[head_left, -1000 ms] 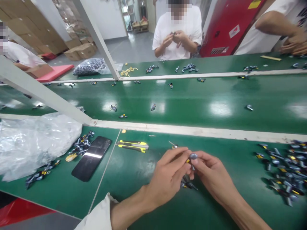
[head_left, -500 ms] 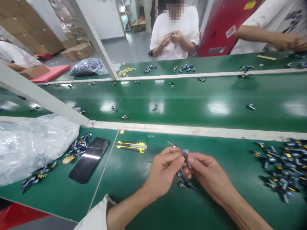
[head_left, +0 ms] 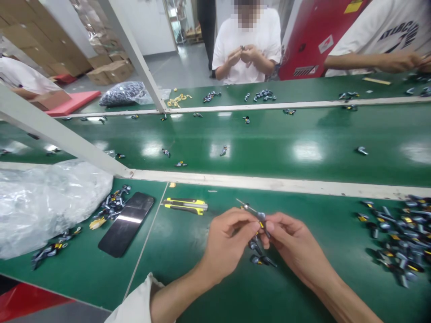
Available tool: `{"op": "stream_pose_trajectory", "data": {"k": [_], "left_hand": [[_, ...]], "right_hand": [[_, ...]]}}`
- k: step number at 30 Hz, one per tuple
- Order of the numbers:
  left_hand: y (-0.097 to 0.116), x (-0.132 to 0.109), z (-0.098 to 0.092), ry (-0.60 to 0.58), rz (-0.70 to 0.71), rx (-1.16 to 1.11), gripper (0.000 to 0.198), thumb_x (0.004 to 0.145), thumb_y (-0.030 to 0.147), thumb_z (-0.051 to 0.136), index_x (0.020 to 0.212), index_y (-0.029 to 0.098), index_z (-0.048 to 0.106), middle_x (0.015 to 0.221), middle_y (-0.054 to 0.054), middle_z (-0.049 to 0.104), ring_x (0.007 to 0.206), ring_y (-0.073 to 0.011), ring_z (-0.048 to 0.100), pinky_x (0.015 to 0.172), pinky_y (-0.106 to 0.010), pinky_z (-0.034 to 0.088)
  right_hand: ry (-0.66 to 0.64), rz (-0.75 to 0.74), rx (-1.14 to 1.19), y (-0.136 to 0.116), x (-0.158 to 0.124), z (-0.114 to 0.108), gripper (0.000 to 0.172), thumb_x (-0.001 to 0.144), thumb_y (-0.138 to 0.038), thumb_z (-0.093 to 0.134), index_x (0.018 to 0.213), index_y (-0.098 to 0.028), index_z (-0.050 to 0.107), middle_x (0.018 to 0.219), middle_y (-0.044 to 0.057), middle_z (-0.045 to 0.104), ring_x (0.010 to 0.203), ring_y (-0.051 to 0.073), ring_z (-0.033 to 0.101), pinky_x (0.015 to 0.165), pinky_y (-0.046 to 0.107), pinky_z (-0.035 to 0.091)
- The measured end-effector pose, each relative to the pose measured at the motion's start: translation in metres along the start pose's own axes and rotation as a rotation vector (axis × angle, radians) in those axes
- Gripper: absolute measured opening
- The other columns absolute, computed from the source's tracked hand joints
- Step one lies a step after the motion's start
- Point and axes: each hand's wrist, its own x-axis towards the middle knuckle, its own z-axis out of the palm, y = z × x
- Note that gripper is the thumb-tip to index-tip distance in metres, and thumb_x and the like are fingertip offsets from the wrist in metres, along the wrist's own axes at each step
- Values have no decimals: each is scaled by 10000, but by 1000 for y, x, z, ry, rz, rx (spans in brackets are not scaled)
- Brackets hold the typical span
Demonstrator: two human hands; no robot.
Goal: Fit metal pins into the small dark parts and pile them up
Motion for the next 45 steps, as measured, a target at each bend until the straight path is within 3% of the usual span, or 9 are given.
{"op": "stream_pose_trajectory", "data": {"k": [5,9,17,23,27,30,33,41,45], "left_hand": [[-7,1,-5,54,12,153,40,907,170,685,875,153,702,828,-4,667,705,-112,697,679,-212,563],[-11,1,-7,73,-1,225,26,900,171,689,904,156,710,833,-15,697,757,-126,685,713,-216,555],[-12,4,-13,24,88,349,94,890,142,695,923,170,778,905,-44,707,843,-151,679,766,-239,553],[-8,-2,-10,-48,200,618,191,956,117,601,994,182,776,970,-54,755,919,-163,699,855,-263,551],[-6,-5,-11,-45,237,690,289,991,132,547,1219,212,706,1084,-65,740,981,-172,699,908,-303,564],[-8,-7,-10,13,434,729,369,961,133,609,1326,184,631,1154,-98,677,1009,-175,683,926,-310,573],[-13,-9,-7,-12,586,750,333,953,82,612,1270,169,666,1148,-103,659,1034,-164,682,934,-274,576],[-14,-3,-13,54,583,842,427,947,69,613,1358,184,607,1227,-113,637,1106,-191,671,986,-317,584],[-17,-3,-17,-60,693,846,478,933,25,608,1379,199,597,1286,-127,598,1129,-196,668,971,-326,602]], "right_hand": [[98,-67,-211,3,-1,-1,200,850,-356,805,1016,-244,818,736,-1,761,705,120,667,706,200,543],[174,-159,-385,2,-4,3,169,834,-324,802,988,-262,830,766,5,785,686,142,700,663,207,577],[125,-405,-641,-1,-5,7,231,913,-221,678,1066,-314,825,1050,20,804,903,165,746,773,202,595],[201,-500,-788,3,-4,6,223,912,-198,655,1024,-271,833,967,27,820,819,168,745,734,216,586],[269,-517,-846,3,-2,5,209,907,-194,644,976,-239,836,916,31,825,771,176,746,721,229,583],[274,-547,-868,1,-4,7,198,914,-196,643,955,-231,833,930,35,824,775,176,745,715,226,574],[262,-593,-908,0,-7,9,210,928,-185,623,965,-235,823,945,34,820,788,179,740,733,237,566],[272,-630,-961,0,-10,7,167,925,-185,623,912,-224,784,873,33,801,744,198,737,698,272,563],[257,-649,-970,-1,-11,7,185,925,-167,626,953,-237,795,918,33,810,764,196,742,722,273,567]]}}
